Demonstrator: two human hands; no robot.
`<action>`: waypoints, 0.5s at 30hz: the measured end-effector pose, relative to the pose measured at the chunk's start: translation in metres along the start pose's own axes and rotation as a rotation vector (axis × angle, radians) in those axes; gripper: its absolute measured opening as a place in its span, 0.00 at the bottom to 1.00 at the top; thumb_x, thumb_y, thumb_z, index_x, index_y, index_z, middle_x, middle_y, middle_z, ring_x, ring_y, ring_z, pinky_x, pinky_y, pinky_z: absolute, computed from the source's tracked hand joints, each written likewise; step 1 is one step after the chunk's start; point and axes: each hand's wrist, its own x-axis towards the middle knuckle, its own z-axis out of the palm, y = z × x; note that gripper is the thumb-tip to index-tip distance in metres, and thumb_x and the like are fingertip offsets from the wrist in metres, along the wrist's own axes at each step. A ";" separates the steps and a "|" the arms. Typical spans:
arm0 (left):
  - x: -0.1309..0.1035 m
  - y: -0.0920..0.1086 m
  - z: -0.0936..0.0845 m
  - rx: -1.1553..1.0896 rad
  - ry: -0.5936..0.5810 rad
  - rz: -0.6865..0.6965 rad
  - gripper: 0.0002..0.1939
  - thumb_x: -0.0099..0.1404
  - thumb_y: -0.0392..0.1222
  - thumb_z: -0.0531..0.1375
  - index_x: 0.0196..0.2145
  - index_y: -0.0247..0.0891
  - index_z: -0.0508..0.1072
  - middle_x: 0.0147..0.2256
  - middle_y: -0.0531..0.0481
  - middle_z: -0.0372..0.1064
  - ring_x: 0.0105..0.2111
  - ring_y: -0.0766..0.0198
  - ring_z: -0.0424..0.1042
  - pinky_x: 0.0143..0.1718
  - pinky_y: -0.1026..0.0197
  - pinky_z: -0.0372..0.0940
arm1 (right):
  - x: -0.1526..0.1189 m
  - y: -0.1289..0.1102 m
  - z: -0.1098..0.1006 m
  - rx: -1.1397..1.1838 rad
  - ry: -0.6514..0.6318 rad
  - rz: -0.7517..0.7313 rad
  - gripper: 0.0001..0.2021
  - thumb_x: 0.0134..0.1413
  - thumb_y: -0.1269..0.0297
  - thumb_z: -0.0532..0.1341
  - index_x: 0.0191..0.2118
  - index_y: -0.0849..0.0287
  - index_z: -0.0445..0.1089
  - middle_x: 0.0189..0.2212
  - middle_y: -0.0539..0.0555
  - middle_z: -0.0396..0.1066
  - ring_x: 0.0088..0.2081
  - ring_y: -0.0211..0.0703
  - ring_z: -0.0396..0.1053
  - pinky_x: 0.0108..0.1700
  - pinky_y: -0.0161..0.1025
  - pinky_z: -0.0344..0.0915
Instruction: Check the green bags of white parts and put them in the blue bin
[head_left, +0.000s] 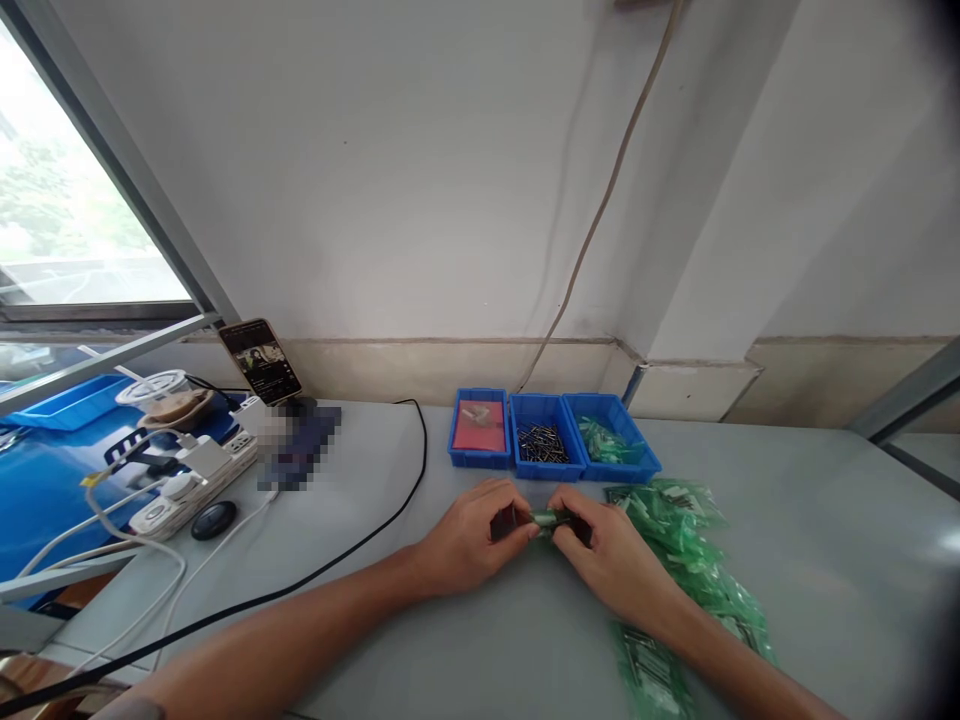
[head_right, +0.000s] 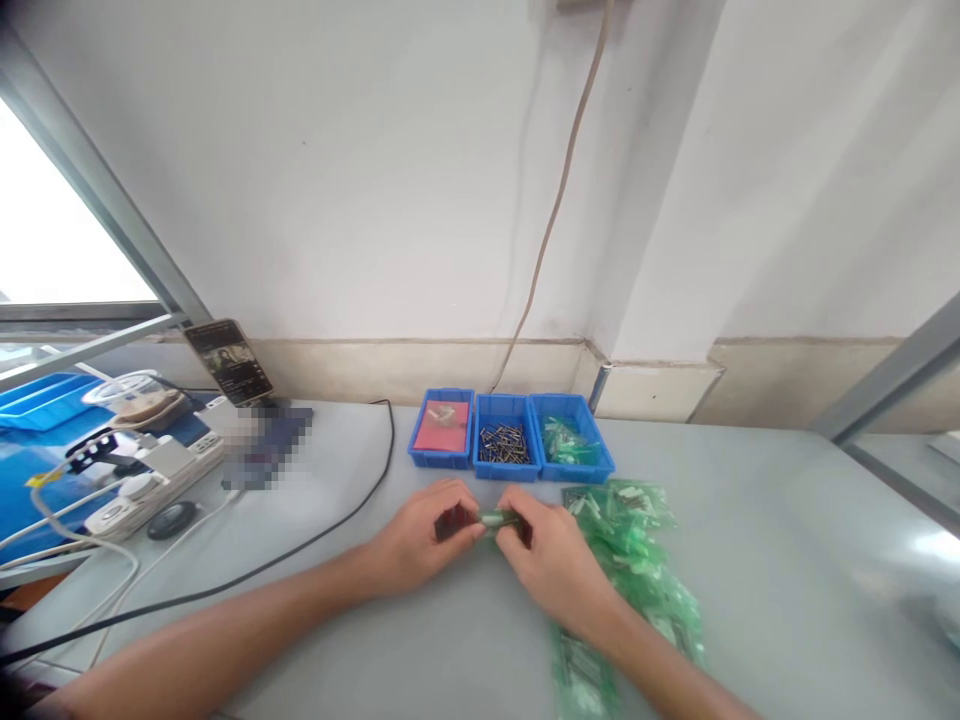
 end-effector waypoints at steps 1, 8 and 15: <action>0.000 0.000 0.000 -0.009 0.006 -0.003 0.08 0.74 0.45 0.61 0.39 0.39 0.71 0.34 0.51 0.69 0.37 0.61 0.67 0.40 0.61 0.62 | 0.000 0.001 0.000 0.007 0.003 -0.004 0.07 0.60 0.71 0.52 0.33 0.53 0.64 0.24 0.45 0.63 0.27 0.42 0.61 0.31 0.37 0.55; 0.001 -0.002 -0.002 -0.078 0.022 -0.045 0.07 0.74 0.43 0.61 0.39 0.38 0.71 0.34 0.52 0.68 0.33 0.65 0.65 0.35 0.63 0.60 | -0.001 0.002 -0.004 0.097 -0.016 -0.030 0.04 0.62 0.69 0.55 0.39 0.53 0.65 0.29 0.46 0.65 0.31 0.42 0.62 0.35 0.38 0.58; 0.001 -0.001 -0.001 -0.068 0.015 -0.021 0.07 0.74 0.43 0.61 0.39 0.38 0.71 0.34 0.51 0.68 0.34 0.64 0.66 0.38 0.62 0.61 | 0.001 0.004 -0.001 0.110 -0.008 -0.005 0.06 0.59 0.72 0.54 0.36 0.54 0.63 0.28 0.45 0.63 0.31 0.41 0.60 0.34 0.38 0.56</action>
